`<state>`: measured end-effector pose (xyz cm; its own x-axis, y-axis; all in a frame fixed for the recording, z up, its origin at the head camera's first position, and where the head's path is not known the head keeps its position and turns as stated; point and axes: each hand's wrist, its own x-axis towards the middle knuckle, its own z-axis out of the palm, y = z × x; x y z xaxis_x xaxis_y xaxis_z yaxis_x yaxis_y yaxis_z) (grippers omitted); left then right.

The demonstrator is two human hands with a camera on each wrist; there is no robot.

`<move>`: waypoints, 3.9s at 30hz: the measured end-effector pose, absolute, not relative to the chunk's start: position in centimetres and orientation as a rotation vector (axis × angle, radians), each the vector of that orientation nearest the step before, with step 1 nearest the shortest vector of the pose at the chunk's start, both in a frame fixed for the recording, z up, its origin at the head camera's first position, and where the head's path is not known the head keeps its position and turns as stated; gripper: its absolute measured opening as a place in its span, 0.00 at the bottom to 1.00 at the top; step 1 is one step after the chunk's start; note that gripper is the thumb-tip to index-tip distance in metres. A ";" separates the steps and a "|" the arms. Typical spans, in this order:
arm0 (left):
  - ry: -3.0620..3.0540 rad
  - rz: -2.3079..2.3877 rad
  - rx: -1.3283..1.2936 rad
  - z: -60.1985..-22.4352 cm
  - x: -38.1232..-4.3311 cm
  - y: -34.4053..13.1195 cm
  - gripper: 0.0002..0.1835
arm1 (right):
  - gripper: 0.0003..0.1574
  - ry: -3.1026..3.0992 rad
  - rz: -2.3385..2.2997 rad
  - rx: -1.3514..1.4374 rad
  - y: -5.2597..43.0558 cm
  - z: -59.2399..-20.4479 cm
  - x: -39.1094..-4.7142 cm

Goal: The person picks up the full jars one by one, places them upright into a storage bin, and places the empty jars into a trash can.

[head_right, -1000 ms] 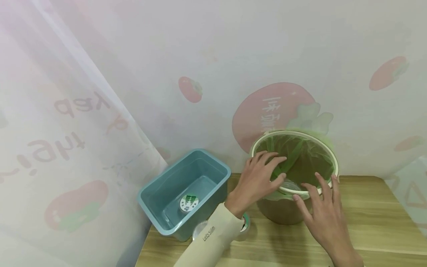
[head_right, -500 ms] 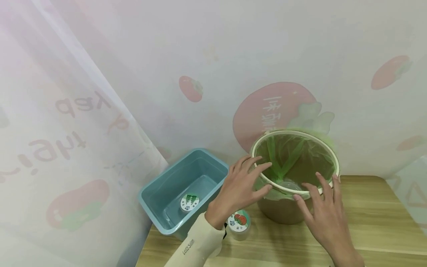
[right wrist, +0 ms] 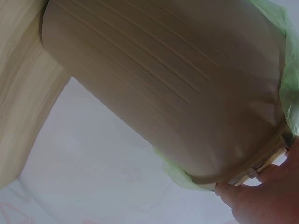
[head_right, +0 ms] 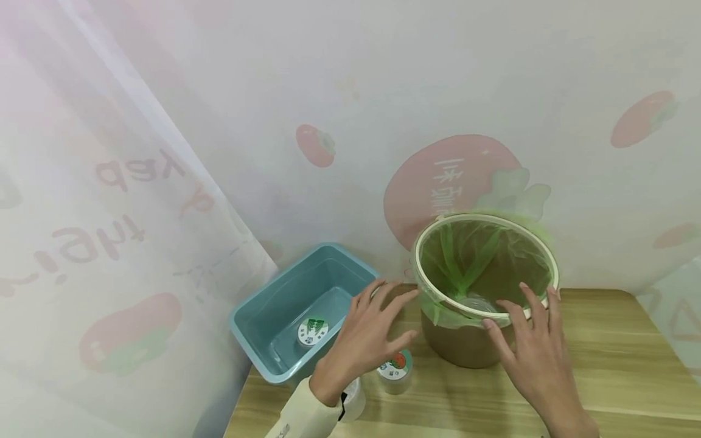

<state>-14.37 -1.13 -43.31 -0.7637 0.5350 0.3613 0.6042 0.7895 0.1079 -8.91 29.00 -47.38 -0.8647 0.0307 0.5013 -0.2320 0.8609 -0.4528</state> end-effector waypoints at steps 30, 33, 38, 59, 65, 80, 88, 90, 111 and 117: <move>-2.707 -0.197 -0.835 -52.0 -9.7 -8.8 0.36 | 0.26 -2.507 0.691 0.165 29.2 -47.2 -9.2; -2.744 -0.192 -0.828 -52.6 -9.5 -9.4 0.35 | 0.25 -2.498 0.691 0.168 29.2 -47.2 -9.1; -2.795 -0.218 -0.805 -53.6 -9.3 -10.4 0.37 | 0.26 -2.507 0.698 0.161 29.1 -47.3 -9.1; -2.873 -0.272 -0.814 -54.7 -8.8 -11.8 0.40 | 0.26 -2.510 0.700 0.157 29.0 -47.4 -9.1; -2.796 -0.263 -0.804 -54.6 -8.8 -11.5 0.41 | 0.26 -2.498 0.694 0.167 29.0 -47.3 -9.1; -2.653 -0.286 -0.847 -53.0 -8.9 -10.7 0.42 | 0.27 -2.529 0.693 0.150 29.0 -47.1 -9.1; -2.529 -0.282 -0.848 -51.1 -9.4 -9.7 0.42 | 0.26 -2.524 0.693 0.157 29.0 -47.2 -9.1; -2.509 -0.297 -0.848 -50.5 -9.6 -9.5 0.42 | 0.26 -2.527 0.699 0.149 29.0 -47.2 -9.1; -2.345 -0.370 -0.846 -42.6 -12.7 -7.1 0.42 | 0.26 -2.515 0.690 0.152 29.0 -47.2 -9.1; -2.279 -0.409 -0.831 -40.3 -14.0 -5.6 0.39 | 0.26 -2.512 0.694 0.150 29.0 -47.4 -9.2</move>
